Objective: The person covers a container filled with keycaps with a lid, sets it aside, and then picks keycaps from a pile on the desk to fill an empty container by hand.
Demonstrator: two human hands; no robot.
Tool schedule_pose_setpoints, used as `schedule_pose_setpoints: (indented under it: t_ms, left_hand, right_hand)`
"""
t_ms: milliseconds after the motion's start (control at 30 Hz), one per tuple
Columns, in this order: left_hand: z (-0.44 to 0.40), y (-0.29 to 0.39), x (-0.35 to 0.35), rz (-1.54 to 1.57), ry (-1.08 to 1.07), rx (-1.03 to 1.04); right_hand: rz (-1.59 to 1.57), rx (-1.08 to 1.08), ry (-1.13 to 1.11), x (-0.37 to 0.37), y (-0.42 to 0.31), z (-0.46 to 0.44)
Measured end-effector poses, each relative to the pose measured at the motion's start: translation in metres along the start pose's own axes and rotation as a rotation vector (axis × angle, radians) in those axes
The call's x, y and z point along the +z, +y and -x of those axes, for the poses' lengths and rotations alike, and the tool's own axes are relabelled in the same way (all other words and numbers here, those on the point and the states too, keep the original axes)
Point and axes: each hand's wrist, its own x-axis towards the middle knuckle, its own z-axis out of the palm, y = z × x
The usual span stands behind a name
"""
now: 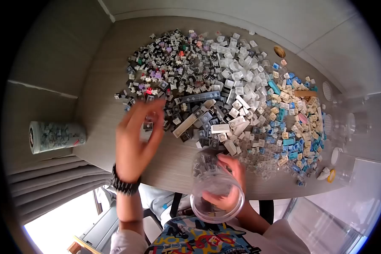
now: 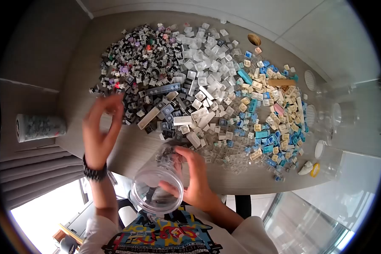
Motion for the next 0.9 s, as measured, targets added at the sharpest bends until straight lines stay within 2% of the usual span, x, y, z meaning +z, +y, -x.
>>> schedule_pose_setpoints:
  t_ms: [33,133,200,267,367,467,633,700,767,833,900]
  left_hand:
    - [-0.025,0.005,0.011,-0.151,0.055,0.027]
    - [-0.075,-0.007,0.043,-0.122,-0.019,0.128]
    - [-0.089,-0.019,0.06,-0.202,-0.054,0.324]
    - [-0.085,-0.017,0.064,-0.205,-0.062,0.317]
    - [-0.079,-0.02,0.064,-0.206,-0.08,0.31]
    - [-0.079,-0.023,0.059,-0.249,-0.102,0.371]
    - [-0.078,-0.018,0.05,-0.248,-0.085,0.425]
    - [-0.078,-0.017,0.042,-0.25,0.028,0.425]
    - [-0.077,-0.012,0.034,-0.283,0.055,0.437]
    - [-0.068,0.001,0.024,0.035,0.095,0.312]
    - [-0.051,0.013,0.008,0.207,0.148,0.315]
  right_hand:
    - [0.037,-0.094,0.102,-0.003,0.003,0.012]
    - [0.017,-0.365,0.431,-0.016,0.031,0.065]
    - [0.224,-0.219,0.523,-0.036,0.037,0.09]
    - [0.382,-0.107,0.594,-0.054,0.047,0.11]
    - [0.452,-0.065,0.687,-0.065,0.06,0.119]
    - [0.547,-0.112,0.679,-0.056,0.065,0.115]
    - [0.605,-0.056,0.671,-0.056,0.062,0.107]
    - [0.628,-0.037,0.632,-0.056,0.063,0.105]
    - [0.636,-0.047,0.635,-0.056,0.063,0.102]
    - [0.636,-0.056,0.628,-0.056,0.061,0.101]
    - [0.619,-0.035,0.63,-0.055,0.059,0.097]
